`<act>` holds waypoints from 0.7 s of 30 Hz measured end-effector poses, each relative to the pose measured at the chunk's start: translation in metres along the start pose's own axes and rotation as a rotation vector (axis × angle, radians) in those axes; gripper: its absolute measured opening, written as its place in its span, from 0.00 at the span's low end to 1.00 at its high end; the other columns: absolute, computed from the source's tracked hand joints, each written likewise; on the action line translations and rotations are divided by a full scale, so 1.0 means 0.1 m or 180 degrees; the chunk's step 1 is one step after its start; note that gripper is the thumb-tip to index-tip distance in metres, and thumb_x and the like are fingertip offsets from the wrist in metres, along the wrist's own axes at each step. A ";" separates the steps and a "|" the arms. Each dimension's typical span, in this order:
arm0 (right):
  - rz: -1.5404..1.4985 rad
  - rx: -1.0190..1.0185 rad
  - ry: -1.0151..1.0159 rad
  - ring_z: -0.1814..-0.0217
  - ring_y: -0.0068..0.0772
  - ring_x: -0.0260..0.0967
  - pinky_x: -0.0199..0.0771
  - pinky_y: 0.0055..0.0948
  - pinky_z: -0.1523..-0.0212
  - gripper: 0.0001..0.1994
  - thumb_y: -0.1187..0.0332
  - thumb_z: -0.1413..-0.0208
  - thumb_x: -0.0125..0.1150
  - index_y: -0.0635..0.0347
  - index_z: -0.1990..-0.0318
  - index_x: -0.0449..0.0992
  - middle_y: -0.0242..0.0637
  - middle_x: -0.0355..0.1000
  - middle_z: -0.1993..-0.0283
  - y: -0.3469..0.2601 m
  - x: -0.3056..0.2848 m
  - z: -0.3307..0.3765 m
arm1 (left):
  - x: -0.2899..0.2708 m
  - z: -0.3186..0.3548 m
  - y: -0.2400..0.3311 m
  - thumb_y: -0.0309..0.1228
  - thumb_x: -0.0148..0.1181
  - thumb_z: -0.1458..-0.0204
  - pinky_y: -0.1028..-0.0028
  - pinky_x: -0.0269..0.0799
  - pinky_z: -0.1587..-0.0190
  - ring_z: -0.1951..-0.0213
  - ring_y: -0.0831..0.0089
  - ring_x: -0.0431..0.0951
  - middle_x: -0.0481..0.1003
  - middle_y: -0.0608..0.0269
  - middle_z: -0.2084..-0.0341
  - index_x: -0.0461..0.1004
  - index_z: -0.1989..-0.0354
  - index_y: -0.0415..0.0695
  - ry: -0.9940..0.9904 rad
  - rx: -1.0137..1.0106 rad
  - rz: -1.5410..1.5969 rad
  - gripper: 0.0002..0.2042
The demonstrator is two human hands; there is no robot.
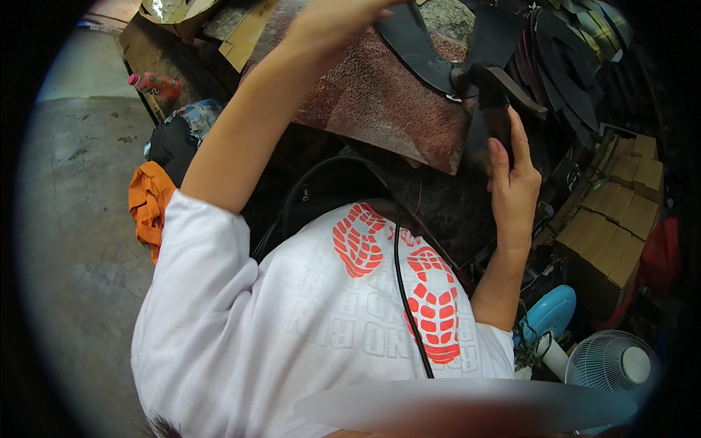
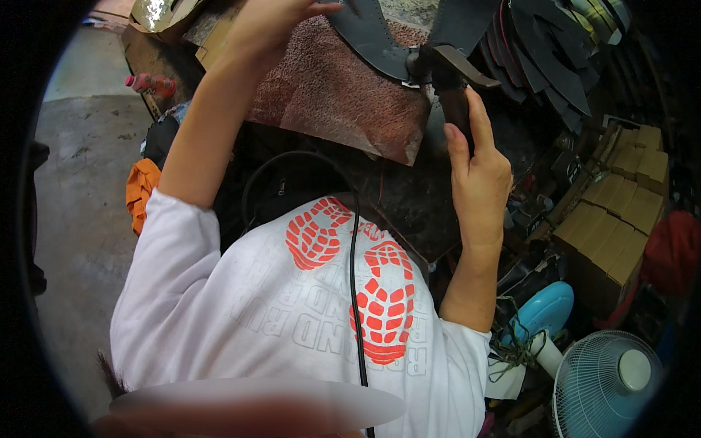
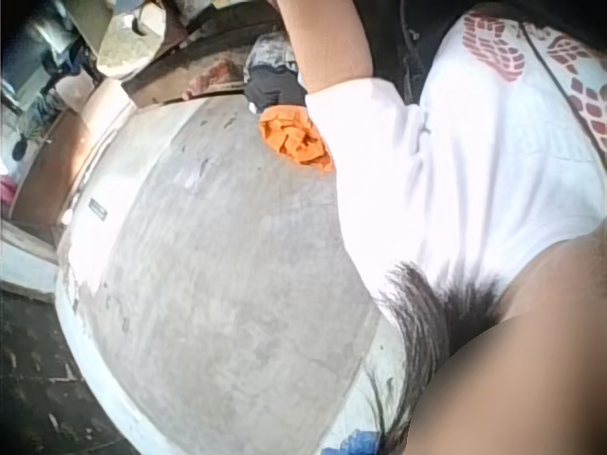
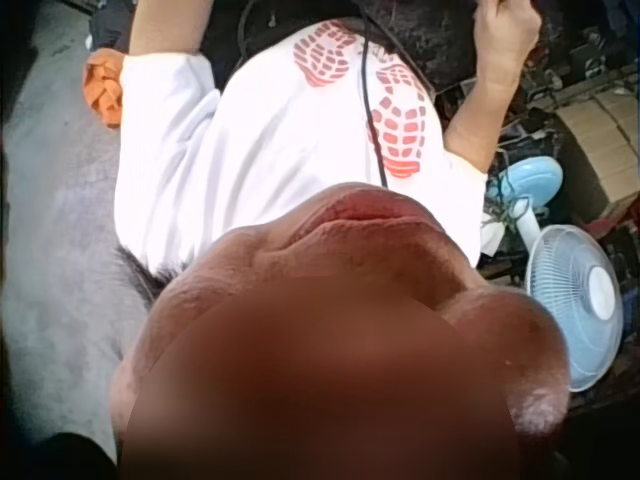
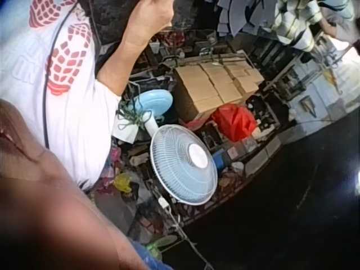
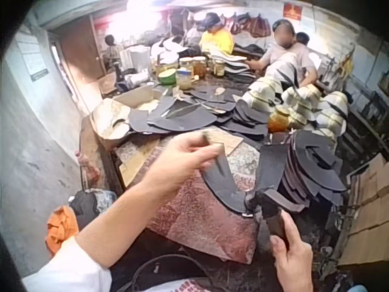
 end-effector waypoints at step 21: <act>-0.0331 -0.0145 0.0318 0.57 0.33 0.80 0.76 0.32 0.58 0.25 0.61 0.34 0.63 0.46 0.31 0.70 0.46 0.79 0.53 0.09 -0.11 -0.16 | 0.30 -0.73 -0.39 0.29 0.65 0.42 0.74 0.72 0.69 0.74 0.79 0.74 0.77 0.68 0.77 0.79 0.67 0.37 -0.0416 0.0388 -0.0613 0.07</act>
Point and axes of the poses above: each hand's wrist, its own z-axis away from the middle knuckle, its own x-axis out of the palm, y = z × x, the point moved 8 cm from there along -z, towards the middle knuckle
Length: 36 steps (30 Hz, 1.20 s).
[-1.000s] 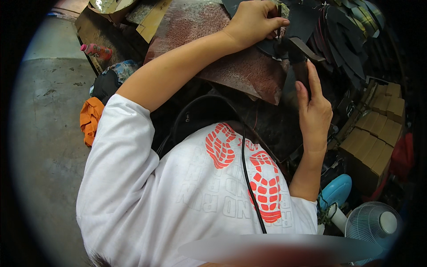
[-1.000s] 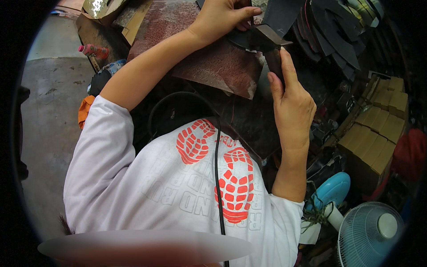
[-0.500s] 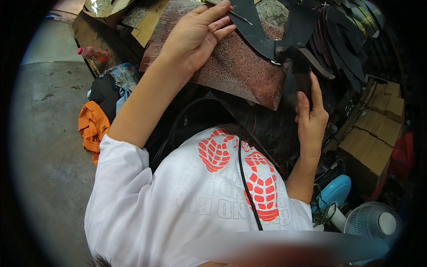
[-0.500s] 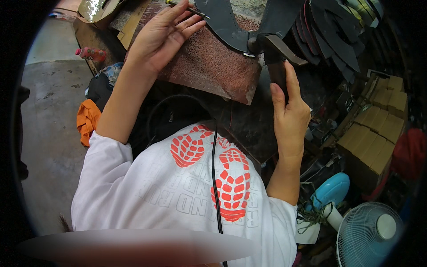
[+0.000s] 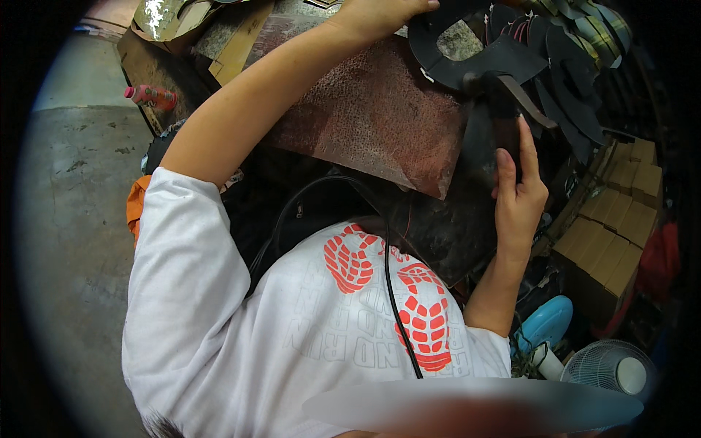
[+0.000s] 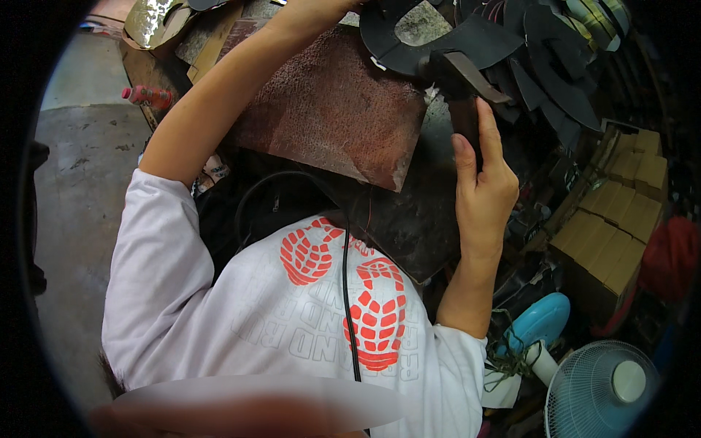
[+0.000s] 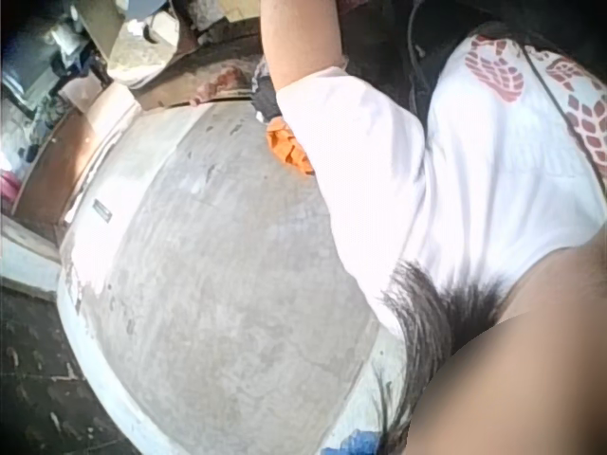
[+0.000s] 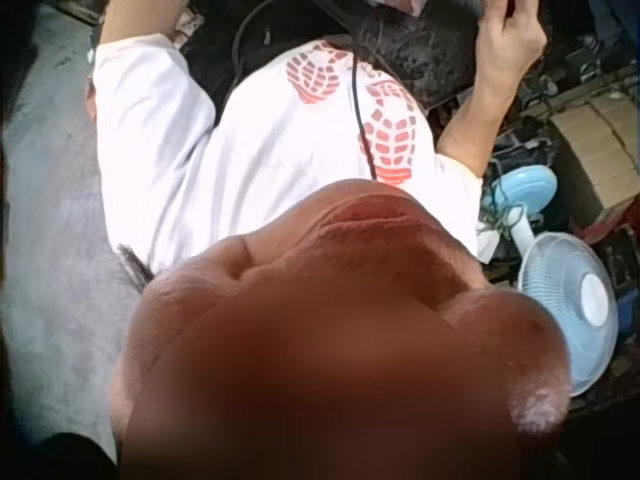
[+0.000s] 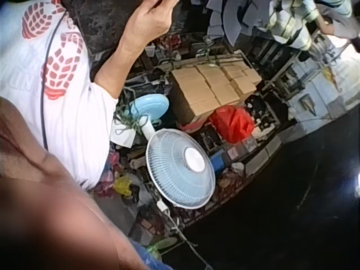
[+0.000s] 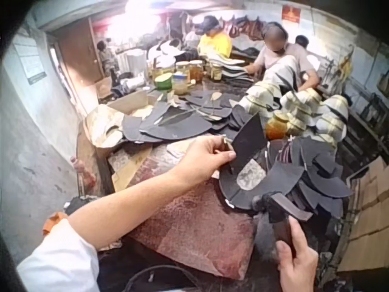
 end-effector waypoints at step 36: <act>0.0419 -0.0480 -0.0029 0.54 0.55 0.81 0.79 0.42 0.58 0.27 0.59 0.35 0.63 0.42 0.29 0.66 0.52 0.80 0.52 -0.09 0.05 0.02 | 0.26 0.55 0.02 0.25 0.61 0.38 0.78 0.78 0.64 0.69 0.80 0.79 0.81 0.63 0.70 0.78 0.59 0.35 0.0125 -0.0517 0.0338 0.05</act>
Point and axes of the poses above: each hand's wrist, its own z-axis away from the middle knuckle, its own x-axis out of the palm, y = z × x, the point moved 8 cm from there along -z, towards the middle knuckle
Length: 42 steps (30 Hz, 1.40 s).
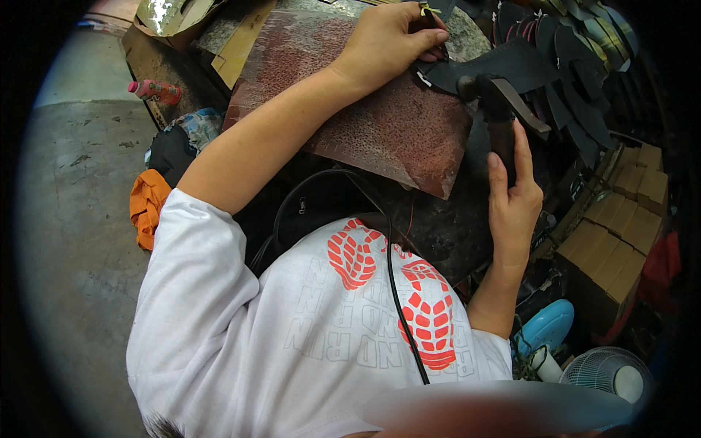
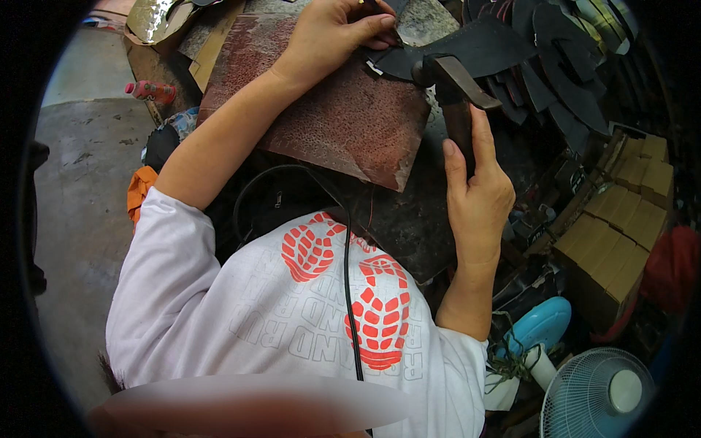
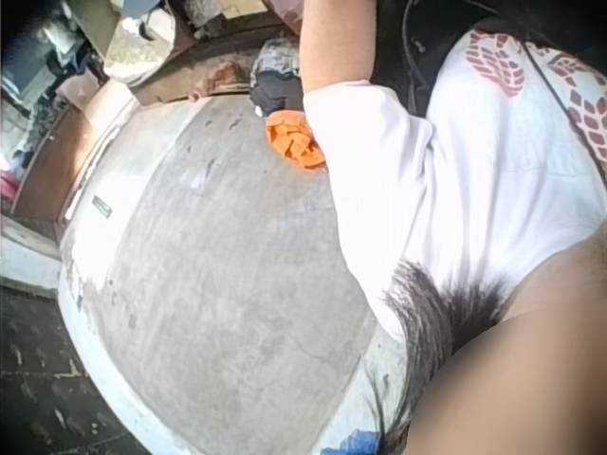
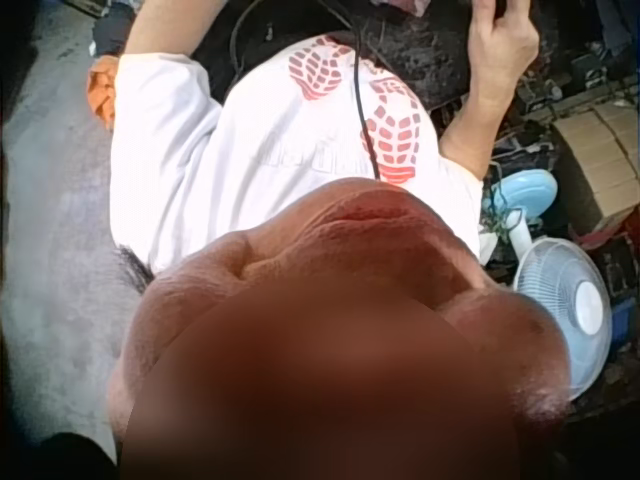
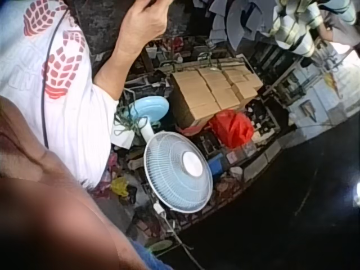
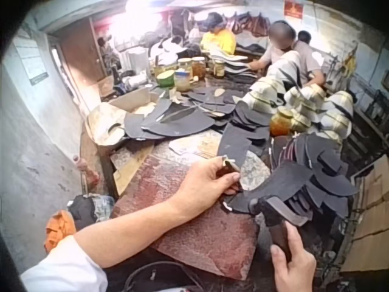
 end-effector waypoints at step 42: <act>0.0161 -0.0186 -0.0026 0.54 0.49 0.82 0.79 0.39 0.57 0.27 0.60 0.35 0.62 0.38 0.29 0.66 0.48 0.81 0.52 -0.08 -0.07 -0.08 | 0.08 -0.03 0.10 0.32 0.67 0.47 0.63 0.79 0.62 0.66 0.55 0.83 0.81 0.53 0.71 0.81 0.61 0.42 0.0410 0.0902 -0.0673 0.08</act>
Point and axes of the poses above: each hand's wrist, its own z-axis away from the middle knuckle, its own x-axis out of the palm, y = z × x, the point moved 8 cm from there along -z, towards the middle knuckle
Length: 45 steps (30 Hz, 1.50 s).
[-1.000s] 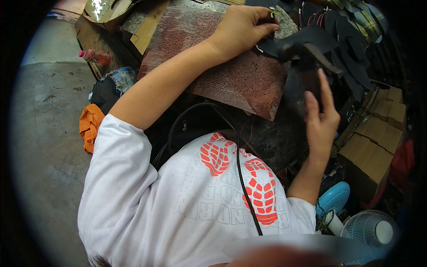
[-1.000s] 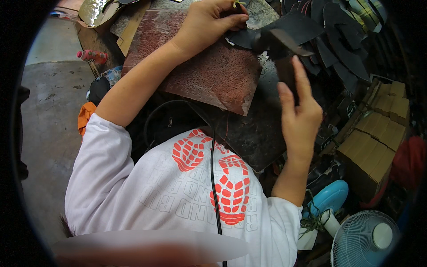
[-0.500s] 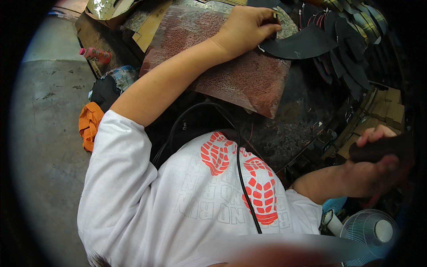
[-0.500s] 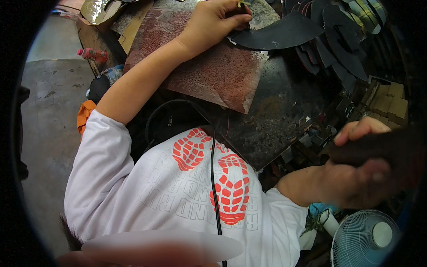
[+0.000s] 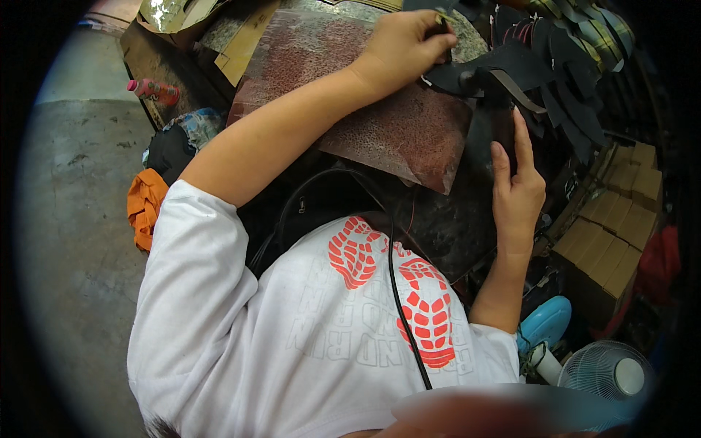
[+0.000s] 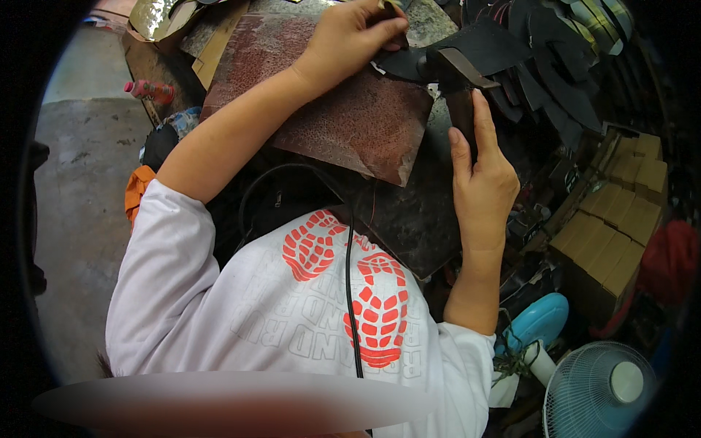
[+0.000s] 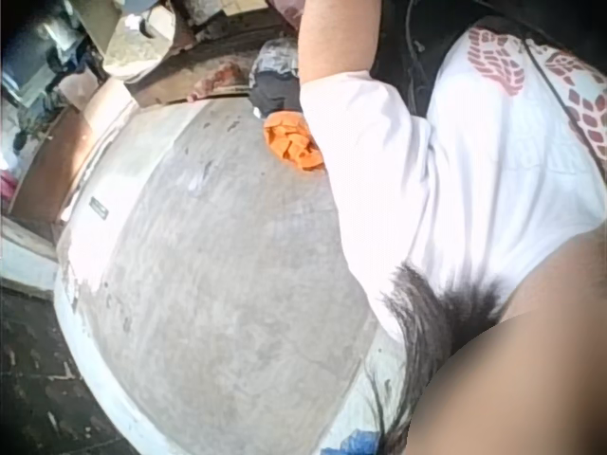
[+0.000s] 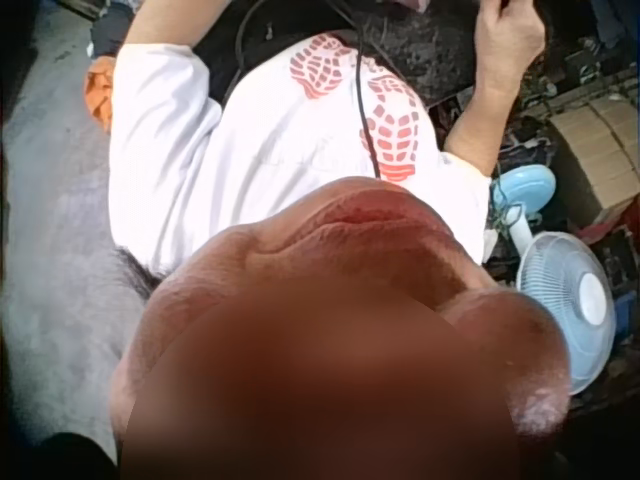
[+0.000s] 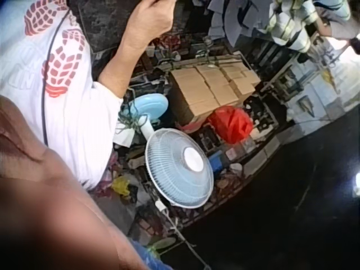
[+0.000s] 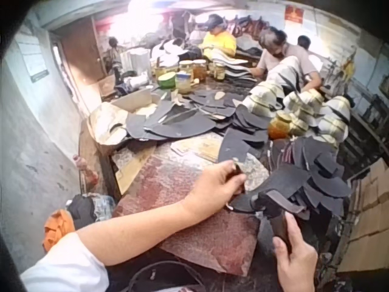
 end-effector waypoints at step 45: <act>-0.0175 0.0668 -0.0066 0.54 0.52 0.82 0.79 0.40 0.57 0.28 0.60 0.35 0.63 0.38 0.28 0.65 0.52 0.81 0.52 0.22 0.11 0.14 | -0.19 0.53 0.14 0.30 0.62 0.37 0.78 0.71 0.53 0.57 0.79 0.76 0.78 0.67 0.58 0.76 0.52 0.41 0.0271 -0.2121 0.3045 0.08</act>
Point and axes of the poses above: each hand's wrist, its own z-axis away from the middle knuckle, its own x-axis out of the palm, y = z × x, the point moved 8 cm from there along -z, towards the middle knuckle
